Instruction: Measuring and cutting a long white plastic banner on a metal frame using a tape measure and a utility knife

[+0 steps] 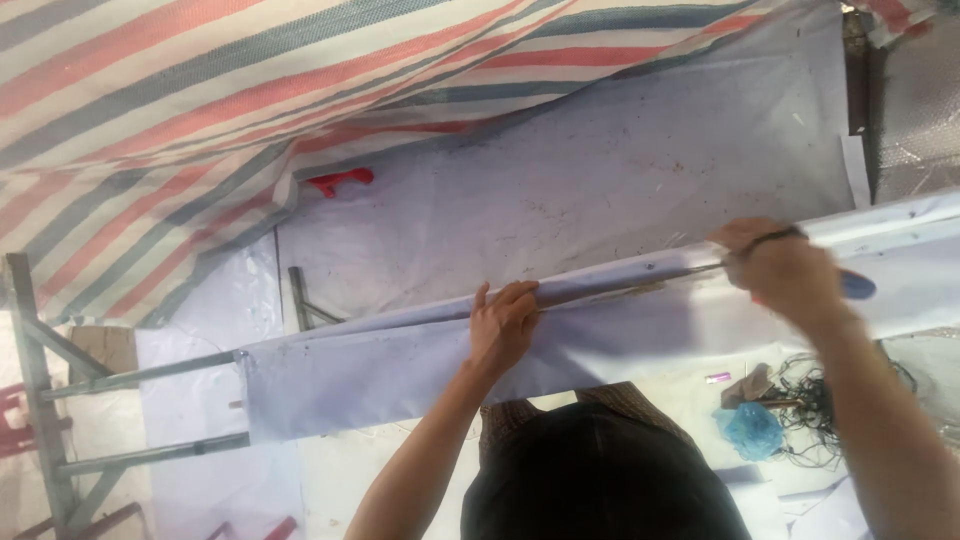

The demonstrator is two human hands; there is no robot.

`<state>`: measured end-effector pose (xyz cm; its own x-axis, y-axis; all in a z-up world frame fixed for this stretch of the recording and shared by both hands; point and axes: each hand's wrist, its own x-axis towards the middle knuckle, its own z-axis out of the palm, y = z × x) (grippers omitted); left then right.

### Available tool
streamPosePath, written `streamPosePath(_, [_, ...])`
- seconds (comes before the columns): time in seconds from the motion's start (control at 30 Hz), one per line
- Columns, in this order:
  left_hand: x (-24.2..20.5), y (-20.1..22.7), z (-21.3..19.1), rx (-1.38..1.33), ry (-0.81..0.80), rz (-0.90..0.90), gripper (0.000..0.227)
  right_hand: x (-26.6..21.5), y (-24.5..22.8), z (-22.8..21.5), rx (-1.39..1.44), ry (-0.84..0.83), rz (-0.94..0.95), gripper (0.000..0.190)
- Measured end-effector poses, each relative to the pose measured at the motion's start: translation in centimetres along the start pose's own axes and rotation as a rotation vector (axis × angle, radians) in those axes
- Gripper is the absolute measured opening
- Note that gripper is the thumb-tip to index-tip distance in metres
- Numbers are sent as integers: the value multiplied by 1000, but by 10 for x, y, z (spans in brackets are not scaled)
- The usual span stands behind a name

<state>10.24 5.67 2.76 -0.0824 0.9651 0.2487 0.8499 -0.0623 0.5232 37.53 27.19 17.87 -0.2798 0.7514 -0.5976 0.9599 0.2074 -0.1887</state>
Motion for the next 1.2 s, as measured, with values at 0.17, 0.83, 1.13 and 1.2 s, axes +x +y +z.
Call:
streamPosePath(0.17, [4, -5, 12, 62, -128, -109, 3, 15, 78, -11, 529, 419, -399, 43])
streamPosePath(0.83, [20, 16, 80, 66, -97, -204, 11, 50, 43, 65, -403, 97, -404, 21])
streamPosePath(1.13, [29, 50, 49, -38, -34, -242, 7, 88, 78, 99, -388, -64, -478, 38])
streamPosePath(1.2, [27, 50, 56, 141, -85, -201, 16, 80, 75, 91, -385, 57, -546, 38])
